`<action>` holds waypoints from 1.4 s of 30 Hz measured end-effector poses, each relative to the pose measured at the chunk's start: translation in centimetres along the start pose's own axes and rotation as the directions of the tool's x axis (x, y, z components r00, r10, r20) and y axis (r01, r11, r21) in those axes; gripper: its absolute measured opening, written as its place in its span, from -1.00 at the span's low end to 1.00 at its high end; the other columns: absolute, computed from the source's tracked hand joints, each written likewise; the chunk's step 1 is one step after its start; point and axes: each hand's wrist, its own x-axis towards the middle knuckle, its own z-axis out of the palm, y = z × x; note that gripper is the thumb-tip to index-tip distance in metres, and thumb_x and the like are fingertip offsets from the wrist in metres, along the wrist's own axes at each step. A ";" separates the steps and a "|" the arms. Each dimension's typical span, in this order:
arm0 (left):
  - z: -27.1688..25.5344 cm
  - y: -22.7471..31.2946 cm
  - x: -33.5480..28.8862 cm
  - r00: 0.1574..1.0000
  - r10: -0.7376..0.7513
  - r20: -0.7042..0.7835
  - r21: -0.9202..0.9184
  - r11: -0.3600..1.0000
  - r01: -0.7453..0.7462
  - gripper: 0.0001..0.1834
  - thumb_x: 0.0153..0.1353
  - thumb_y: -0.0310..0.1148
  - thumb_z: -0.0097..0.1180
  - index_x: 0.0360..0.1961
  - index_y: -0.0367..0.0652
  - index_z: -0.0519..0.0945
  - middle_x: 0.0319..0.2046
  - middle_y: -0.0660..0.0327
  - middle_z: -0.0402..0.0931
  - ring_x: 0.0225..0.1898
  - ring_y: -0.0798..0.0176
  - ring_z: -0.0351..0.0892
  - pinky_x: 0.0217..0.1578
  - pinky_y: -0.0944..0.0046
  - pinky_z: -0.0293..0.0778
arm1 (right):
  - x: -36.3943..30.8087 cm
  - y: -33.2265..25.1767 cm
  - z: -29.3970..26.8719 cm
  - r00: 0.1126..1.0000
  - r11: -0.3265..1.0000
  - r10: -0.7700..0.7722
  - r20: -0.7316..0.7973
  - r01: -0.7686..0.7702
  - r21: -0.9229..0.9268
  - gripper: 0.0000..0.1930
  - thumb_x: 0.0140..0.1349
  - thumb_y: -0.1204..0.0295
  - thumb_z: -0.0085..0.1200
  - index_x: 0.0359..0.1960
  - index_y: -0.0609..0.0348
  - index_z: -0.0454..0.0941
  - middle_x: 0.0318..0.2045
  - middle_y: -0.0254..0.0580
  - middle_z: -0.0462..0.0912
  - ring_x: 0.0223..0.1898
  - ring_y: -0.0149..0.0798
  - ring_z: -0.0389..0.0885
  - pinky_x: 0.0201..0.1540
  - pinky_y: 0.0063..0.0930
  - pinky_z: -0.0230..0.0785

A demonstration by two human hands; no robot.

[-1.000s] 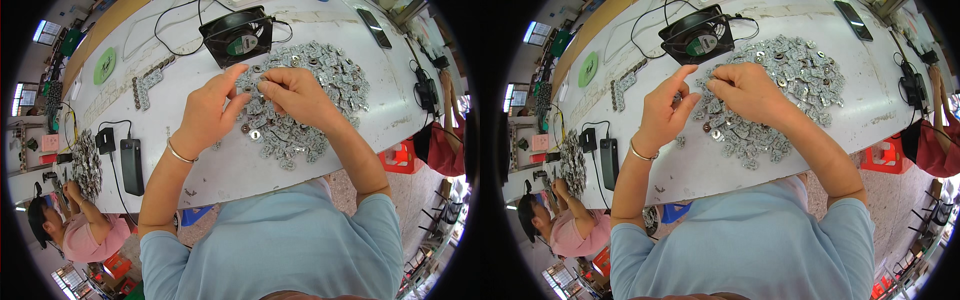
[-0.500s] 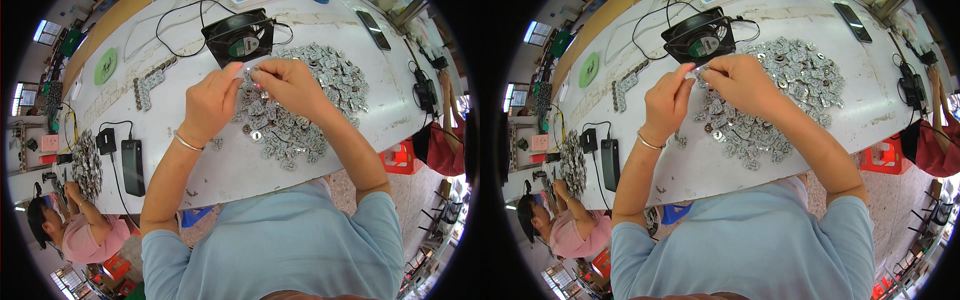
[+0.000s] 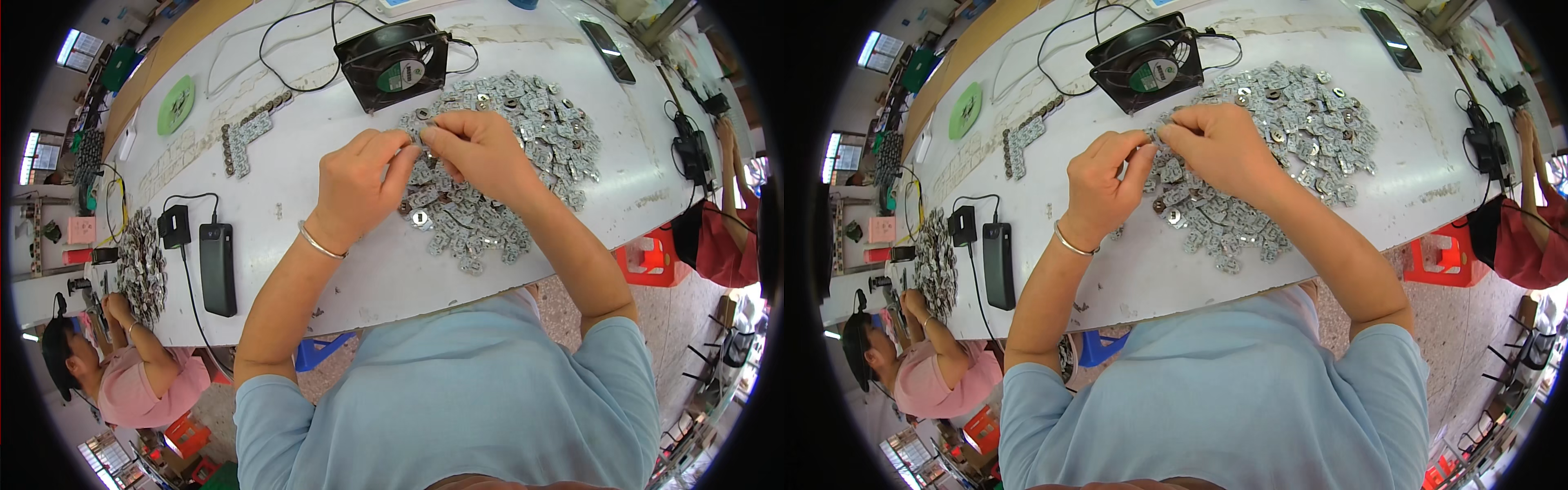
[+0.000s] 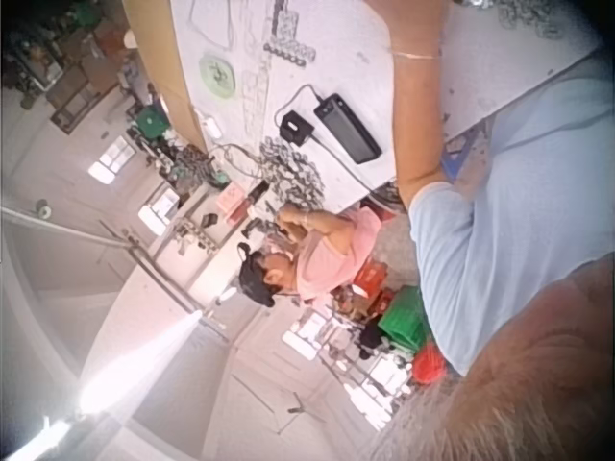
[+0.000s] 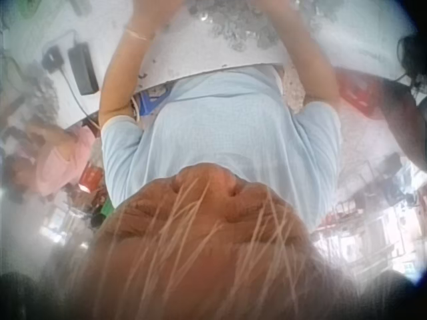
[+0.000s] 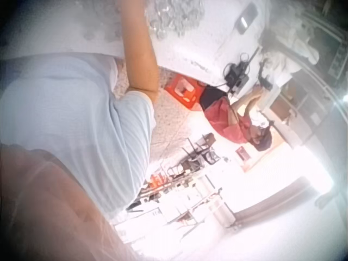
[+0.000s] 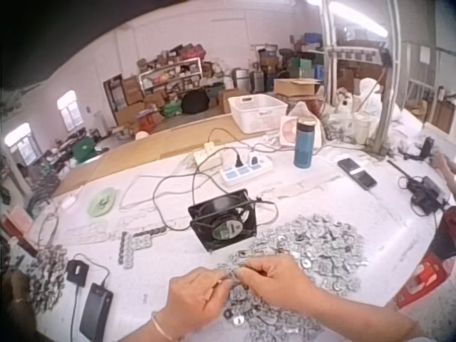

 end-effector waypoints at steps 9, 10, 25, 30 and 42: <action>-0.3 0.8 -0.7 0.938 -0.053 0.343 -0.263 0.953 0.150 -0.69 0.15 -0.67 -0.06 -0.08 -0.26 0.55 -0.34 0.11 0.54 -0.44 0.28 0.52 -0.36 0.39 0.43 | -4.0 1.7 -1.4 0.926 0.887 -0.342 -0.160 0.262 -0.381 -0.84 0.20 0.43 0.10 -0.34 0.28 0.64 -0.49 -0.12 0.60 -0.43 -0.28 0.54 -0.35 -0.41 0.36; -0.7 1.0 -0.5 0.937 -0.047 0.347 -0.266 0.953 0.147 -0.69 0.15 -0.67 -0.06 -0.08 -0.26 0.55 -0.34 0.11 0.54 -0.44 0.28 0.52 -0.36 0.39 0.43 | -4.1 1.8 -1.3 0.922 0.911 -0.350 -0.167 0.294 -0.288 -0.85 0.19 0.43 0.12 -0.33 0.27 0.65 -0.50 -0.15 0.59 -0.45 -0.31 0.52 -0.36 -0.43 0.35; -4.6 2.7 1.0 0.775 -0.154 0.613 -0.589 0.565 0.578 -0.25 0.08 -0.77 -0.23 0.37 -0.18 0.12 0.16 0.03 0.33 -0.41 0.37 0.55 -0.29 0.38 0.53 | -3.7 0.3 1.3 0.973 0.972 -0.232 0.021 0.231 0.039 -0.83 0.22 0.40 0.12 -0.40 0.27 0.65 -0.60 -0.32 0.52 -0.53 -0.47 0.39 -0.45 -0.49 0.26; -3.9 3.2 1.4 0.716 -0.153 0.681 -0.579 0.487 0.654 -0.27 0.15 -0.73 -0.20 0.39 -0.11 0.10 0.19 0.01 0.27 -0.35 0.32 0.62 -0.30 0.38 0.58 | -4.0 0.0 1.2 0.960 0.959 -0.278 0.024 0.278 -0.050 -0.83 0.23 0.40 0.10 -0.39 0.27 0.64 -0.63 -0.30 0.52 -0.56 -0.47 0.39 -0.47 -0.52 0.26; -2.5 1.5 -0.6 0.985 0.021 0.171 -0.127 0.992 0.001 -0.68 0.07 -0.56 0.19 -0.09 -0.25 0.55 -0.27 0.05 0.61 -0.40 0.10 0.65 -0.40 0.29 0.56 | -3.1 -0.2 0.5 0.997 0.989 0.033 0.073 -0.043 0.141 -0.78 0.27 0.37 0.08 -0.43 0.29 0.61 -0.71 -0.39 0.49 -0.68 -0.58 0.39 -0.63 -0.63 0.22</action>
